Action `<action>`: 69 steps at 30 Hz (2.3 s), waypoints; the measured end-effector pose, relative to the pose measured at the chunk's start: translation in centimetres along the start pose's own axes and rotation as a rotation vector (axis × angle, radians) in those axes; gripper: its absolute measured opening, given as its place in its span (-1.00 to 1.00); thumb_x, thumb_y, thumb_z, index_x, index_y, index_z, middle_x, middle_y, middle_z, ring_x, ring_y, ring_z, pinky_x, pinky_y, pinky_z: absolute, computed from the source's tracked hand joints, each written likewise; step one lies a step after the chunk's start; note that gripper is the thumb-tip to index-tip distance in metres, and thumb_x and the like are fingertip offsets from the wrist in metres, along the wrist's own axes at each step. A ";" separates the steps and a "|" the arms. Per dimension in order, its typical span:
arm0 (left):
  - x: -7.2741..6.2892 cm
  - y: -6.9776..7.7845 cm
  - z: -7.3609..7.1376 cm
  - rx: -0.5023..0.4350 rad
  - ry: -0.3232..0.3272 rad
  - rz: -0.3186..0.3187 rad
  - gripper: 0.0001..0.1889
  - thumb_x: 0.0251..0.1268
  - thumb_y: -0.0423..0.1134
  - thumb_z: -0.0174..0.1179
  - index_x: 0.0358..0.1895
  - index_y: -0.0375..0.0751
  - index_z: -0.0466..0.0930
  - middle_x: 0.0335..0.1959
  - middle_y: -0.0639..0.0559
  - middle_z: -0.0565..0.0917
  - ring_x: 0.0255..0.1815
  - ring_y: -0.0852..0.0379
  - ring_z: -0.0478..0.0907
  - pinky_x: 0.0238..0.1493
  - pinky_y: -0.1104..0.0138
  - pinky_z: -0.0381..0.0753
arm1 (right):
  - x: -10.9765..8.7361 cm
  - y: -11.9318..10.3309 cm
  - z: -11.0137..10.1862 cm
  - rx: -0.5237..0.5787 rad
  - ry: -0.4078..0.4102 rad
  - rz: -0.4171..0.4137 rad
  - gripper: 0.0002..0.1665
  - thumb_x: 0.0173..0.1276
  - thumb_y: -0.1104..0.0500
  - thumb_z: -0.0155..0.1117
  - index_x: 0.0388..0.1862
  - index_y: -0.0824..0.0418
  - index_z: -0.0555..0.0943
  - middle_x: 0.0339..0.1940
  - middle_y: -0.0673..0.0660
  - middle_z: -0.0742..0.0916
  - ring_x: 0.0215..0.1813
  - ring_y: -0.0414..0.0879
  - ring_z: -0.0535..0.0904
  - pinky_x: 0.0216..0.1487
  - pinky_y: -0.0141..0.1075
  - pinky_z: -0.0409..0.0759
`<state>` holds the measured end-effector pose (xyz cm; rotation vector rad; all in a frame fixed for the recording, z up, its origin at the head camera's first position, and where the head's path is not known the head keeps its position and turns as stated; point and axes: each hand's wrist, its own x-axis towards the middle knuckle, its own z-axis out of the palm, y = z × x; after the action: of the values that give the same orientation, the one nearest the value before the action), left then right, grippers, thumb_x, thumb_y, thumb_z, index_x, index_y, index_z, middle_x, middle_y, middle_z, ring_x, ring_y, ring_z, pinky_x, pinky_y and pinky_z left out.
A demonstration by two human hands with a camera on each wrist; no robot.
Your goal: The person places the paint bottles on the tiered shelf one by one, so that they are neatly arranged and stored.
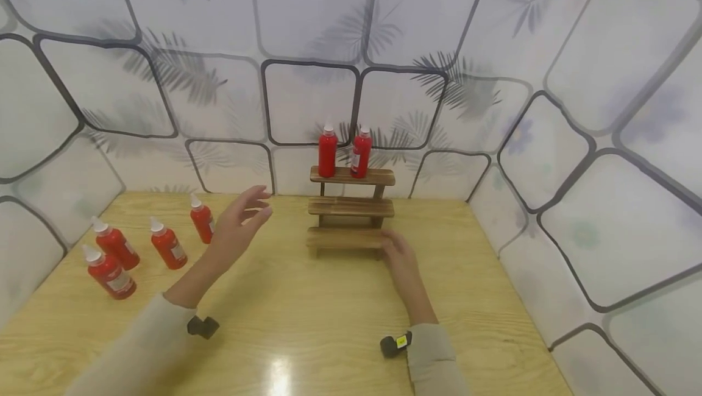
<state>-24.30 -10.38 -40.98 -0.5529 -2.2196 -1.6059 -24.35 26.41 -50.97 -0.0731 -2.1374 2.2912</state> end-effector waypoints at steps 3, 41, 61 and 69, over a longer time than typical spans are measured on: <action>-1.5 -0.4 -1.8 0.044 0.046 -0.040 -0.50 0.48 -0.15 0.20 0.42 -0.10 0.42 0.23 -0.09 0.61 0.14 -0.02 0.60 0.18 0.18 0.63 | -0.1 -0.2 0.0 -0.005 0.004 -0.001 -0.49 0.55 0.10 0.15 0.40 0.22 0.43 0.49 0.25 0.41 0.45 0.15 0.42 0.32 -0.33 0.54; -8.1 -4.8 -10.6 0.124 0.423 -0.553 -0.37 0.51 -0.10 0.13 0.56 -0.06 0.19 0.52 -0.08 0.29 0.45 -0.12 0.27 0.36 0.03 0.33 | -0.3 -0.2 -0.1 -0.061 -0.014 -0.018 -0.43 0.57 -0.01 0.14 0.43 0.22 0.39 0.52 0.26 0.36 0.49 0.18 0.37 0.40 -0.25 0.47; -7.6 -5.4 -10.7 0.041 0.400 -0.625 -0.30 0.49 -0.30 0.13 0.59 -0.02 0.04 0.60 -0.12 0.18 0.55 -0.18 0.19 0.51 -0.08 0.27 | -0.1 0.1 -0.2 -0.042 -0.018 -0.034 -0.47 0.57 0.06 0.13 0.41 0.24 0.40 0.49 0.27 0.41 0.48 0.20 0.39 0.39 -0.25 0.48; -7.7 -4.9 -10.8 0.136 0.353 -0.586 -0.32 0.50 -0.21 0.16 0.59 0.03 0.10 0.58 -0.08 0.25 0.49 -0.18 0.29 0.45 -0.10 0.36 | -0.1 0.1 -0.1 -0.033 -0.019 -0.032 -0.47 0.57 0.06 0.14 0.41 0.23 0.41 0.49 0.27 0.40 0.48 0.20 0.38 0.39 -0.24 0.48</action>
<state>-19.60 -22.92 -45.54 0.4344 -2.2979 -1.6199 -24.25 26.53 -51.10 -0.0176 -2.1689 2.2497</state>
